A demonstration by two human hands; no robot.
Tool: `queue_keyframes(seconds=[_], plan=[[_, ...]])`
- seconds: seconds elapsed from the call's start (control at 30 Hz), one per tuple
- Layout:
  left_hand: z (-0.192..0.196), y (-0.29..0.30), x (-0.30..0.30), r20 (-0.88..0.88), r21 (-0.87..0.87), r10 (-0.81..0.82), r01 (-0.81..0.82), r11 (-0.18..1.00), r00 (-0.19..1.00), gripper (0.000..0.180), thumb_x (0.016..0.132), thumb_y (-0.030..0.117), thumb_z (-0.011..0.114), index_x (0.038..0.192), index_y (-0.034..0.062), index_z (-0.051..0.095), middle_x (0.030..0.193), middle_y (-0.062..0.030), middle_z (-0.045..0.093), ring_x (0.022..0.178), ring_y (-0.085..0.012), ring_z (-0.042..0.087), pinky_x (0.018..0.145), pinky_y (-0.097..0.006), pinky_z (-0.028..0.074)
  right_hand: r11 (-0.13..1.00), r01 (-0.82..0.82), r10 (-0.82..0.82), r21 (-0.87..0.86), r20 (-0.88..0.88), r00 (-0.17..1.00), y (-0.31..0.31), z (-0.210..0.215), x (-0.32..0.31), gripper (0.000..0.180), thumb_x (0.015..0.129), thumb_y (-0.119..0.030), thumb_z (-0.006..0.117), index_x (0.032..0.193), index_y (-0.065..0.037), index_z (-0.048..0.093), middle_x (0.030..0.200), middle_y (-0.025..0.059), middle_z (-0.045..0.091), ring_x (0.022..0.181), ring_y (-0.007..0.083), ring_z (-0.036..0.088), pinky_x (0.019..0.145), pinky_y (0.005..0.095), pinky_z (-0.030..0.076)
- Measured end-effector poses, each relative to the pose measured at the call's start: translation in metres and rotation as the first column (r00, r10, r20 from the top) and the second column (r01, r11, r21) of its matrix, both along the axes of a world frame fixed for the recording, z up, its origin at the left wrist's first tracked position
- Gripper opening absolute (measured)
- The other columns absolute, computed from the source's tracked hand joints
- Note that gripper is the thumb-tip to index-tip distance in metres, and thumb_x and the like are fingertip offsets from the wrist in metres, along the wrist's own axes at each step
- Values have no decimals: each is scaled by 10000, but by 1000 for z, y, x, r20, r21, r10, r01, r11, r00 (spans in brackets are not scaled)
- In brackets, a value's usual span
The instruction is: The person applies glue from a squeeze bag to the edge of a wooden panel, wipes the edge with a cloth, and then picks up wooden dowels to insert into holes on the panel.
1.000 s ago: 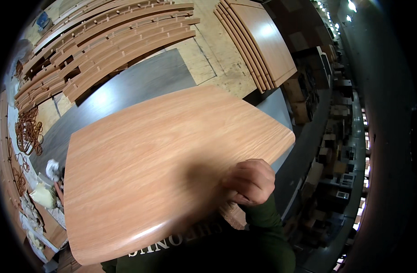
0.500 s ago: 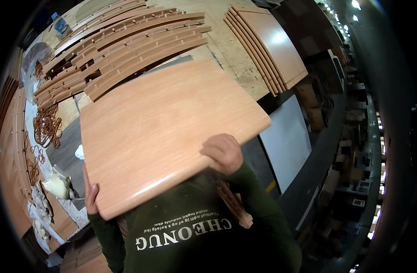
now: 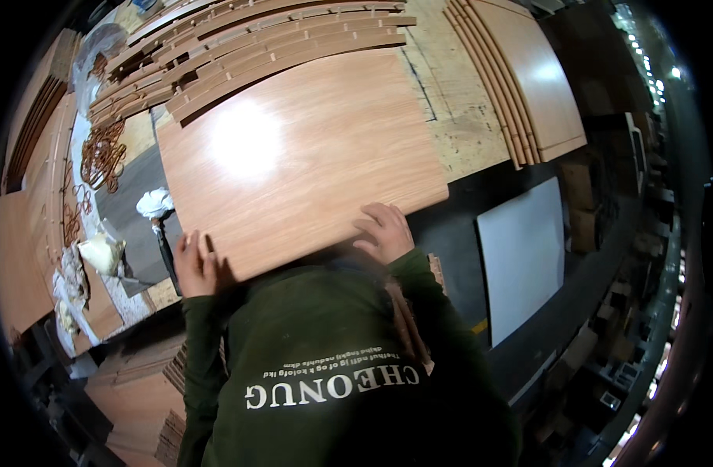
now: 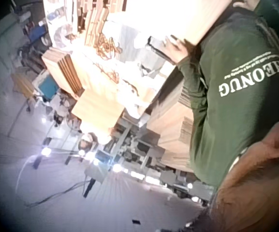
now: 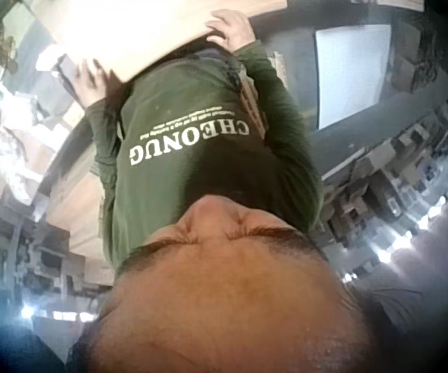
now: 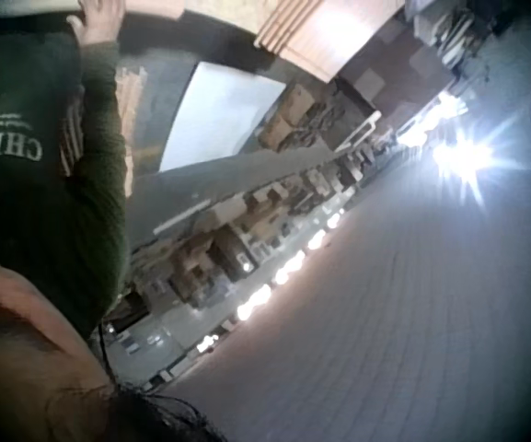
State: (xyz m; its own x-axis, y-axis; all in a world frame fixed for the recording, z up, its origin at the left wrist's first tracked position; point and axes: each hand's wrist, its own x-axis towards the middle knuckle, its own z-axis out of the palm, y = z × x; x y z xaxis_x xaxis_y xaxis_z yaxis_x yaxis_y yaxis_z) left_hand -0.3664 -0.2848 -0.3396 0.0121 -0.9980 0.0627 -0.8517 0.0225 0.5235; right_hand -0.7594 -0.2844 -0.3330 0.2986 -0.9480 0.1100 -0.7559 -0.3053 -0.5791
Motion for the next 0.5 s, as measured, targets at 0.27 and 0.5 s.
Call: queue_keyframes(seconds=[0.27,0.5], plan=[[-19,13,-100,232,26,-29,24,999,972,646,722,180,646,1311,95,394,1348,-228,302,1239,-408,283,1014,-470,257,990,-29,36,-139,44,998,-6,-22,18,246,644,-206,725,879,-195,652,1102,5,556,1100,237,475,961,504,298],[-14,12,-108,241,54,4,-17,998,971,639,731,163,638,1318,108,391,1361,-206,302,1252,-383,284,1020,-451,261,988,-34,47,-148,85,995,-9,-29,15,173,636,-203,727,791,-197,650,1065,-10,577,1086,224,492,957,498,300]])
